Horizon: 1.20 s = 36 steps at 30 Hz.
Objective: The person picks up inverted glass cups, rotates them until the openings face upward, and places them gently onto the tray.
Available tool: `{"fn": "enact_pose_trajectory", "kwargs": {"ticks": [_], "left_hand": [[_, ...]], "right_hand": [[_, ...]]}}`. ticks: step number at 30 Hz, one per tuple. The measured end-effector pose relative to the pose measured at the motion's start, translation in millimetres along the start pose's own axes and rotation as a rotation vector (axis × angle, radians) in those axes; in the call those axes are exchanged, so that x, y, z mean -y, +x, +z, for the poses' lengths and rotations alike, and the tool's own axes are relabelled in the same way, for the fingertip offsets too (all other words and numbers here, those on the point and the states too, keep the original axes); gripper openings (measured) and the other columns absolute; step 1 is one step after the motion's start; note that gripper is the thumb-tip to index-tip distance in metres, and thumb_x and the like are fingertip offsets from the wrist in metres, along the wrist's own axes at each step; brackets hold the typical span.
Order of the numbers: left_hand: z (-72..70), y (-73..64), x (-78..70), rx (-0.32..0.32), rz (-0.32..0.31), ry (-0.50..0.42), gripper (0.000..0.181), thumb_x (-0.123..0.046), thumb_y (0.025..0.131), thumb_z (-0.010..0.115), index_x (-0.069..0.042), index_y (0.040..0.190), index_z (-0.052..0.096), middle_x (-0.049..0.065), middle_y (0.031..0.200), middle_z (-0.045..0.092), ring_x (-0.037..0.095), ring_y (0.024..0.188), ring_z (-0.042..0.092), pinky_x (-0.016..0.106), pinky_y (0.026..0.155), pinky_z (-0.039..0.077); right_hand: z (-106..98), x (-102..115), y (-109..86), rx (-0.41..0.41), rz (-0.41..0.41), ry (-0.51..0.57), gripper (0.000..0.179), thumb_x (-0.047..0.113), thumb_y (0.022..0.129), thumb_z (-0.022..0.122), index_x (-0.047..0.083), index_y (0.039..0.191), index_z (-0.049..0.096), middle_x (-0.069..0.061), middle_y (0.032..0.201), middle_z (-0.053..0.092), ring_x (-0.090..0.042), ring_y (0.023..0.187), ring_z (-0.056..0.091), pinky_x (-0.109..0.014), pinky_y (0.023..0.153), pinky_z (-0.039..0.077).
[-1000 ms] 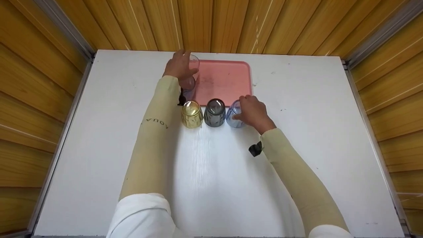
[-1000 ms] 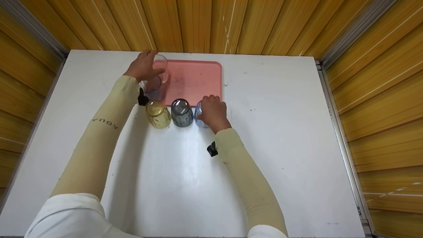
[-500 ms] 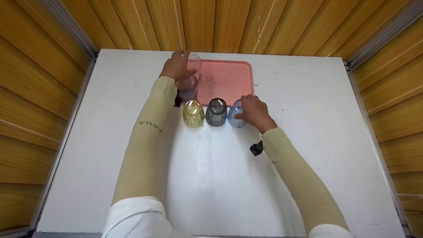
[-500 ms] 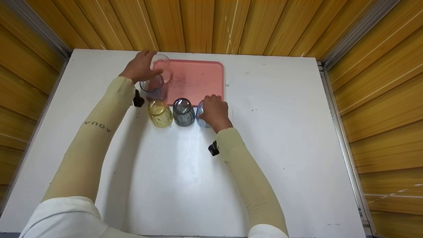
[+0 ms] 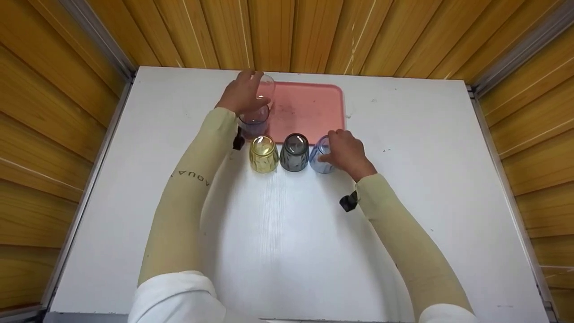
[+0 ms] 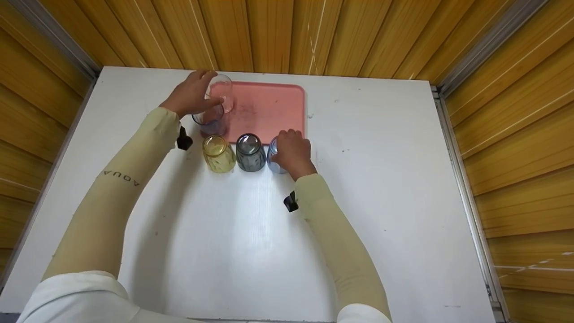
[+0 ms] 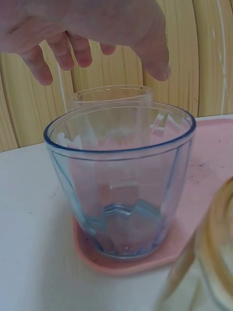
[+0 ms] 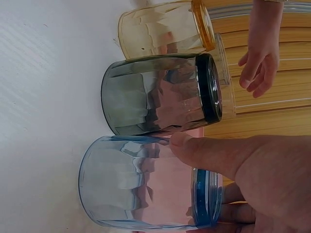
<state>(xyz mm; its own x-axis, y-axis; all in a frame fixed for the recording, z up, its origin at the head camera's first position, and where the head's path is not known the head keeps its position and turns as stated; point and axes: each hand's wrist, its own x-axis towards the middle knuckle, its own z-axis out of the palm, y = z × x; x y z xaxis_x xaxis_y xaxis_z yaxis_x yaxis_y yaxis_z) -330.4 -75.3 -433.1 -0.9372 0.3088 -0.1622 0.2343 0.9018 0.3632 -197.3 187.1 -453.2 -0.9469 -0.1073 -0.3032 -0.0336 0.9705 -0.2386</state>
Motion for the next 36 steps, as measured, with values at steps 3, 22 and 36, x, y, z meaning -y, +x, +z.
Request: {"fn": "enact_pose_trajectory", "kwargs": {"ticks": [3,22,36], "left_hand": [[0.6,0.2,-0.9,0.004,0.015,0.003,0.082,-0.047,0.09,0.062,-0.021,0.155,0.019,0.009,0.161,0.018,0.032,0.146,0.028,0.049,0.118,0.029],[1.2,-12.7,-5.7,0.012,0.098,0.019,0.072,-0.04,0.09,0.061,-0.022,0.152,0.028,0.007,0.159,0.024,0.027,0.146,0.028,0.048,0.118,0.029],[6.0,-27.0,-9.2,-0.047,0.207,0.052,0.071,-0.04,0.09,0.063,-0.018,0.15,0.032,0.01,0.153,0.033,0.027,0.141,0.035,0.046,0.116,0.034]], "right_hand": [[0,-1,0.8,-0.003,-0.005,-0.012,0.066,0.032,0.08,0.079,-0.001,0.129,0.05,-0.018,0.116,0.057,-0.032,0.106,0.055,-0.049,0.092,0.051],[1,-2,5.1,-0.012,-0.001,0.028,0.067,0.03,0.078,0.08,0.0,0.13,0.049,-0.017,0.119,0.057,-0.032,0.109,0.054,-0.05,0.098,0.049],[-1,-1,6.0,-0.018,-0.023,0.0,0.065,0.03,0.078,0.08,-0.002,0.126,0.051,-0.018,0.115,0.058,-0.033,0.107,0.055,-0.051,0.091,0.051]]}}
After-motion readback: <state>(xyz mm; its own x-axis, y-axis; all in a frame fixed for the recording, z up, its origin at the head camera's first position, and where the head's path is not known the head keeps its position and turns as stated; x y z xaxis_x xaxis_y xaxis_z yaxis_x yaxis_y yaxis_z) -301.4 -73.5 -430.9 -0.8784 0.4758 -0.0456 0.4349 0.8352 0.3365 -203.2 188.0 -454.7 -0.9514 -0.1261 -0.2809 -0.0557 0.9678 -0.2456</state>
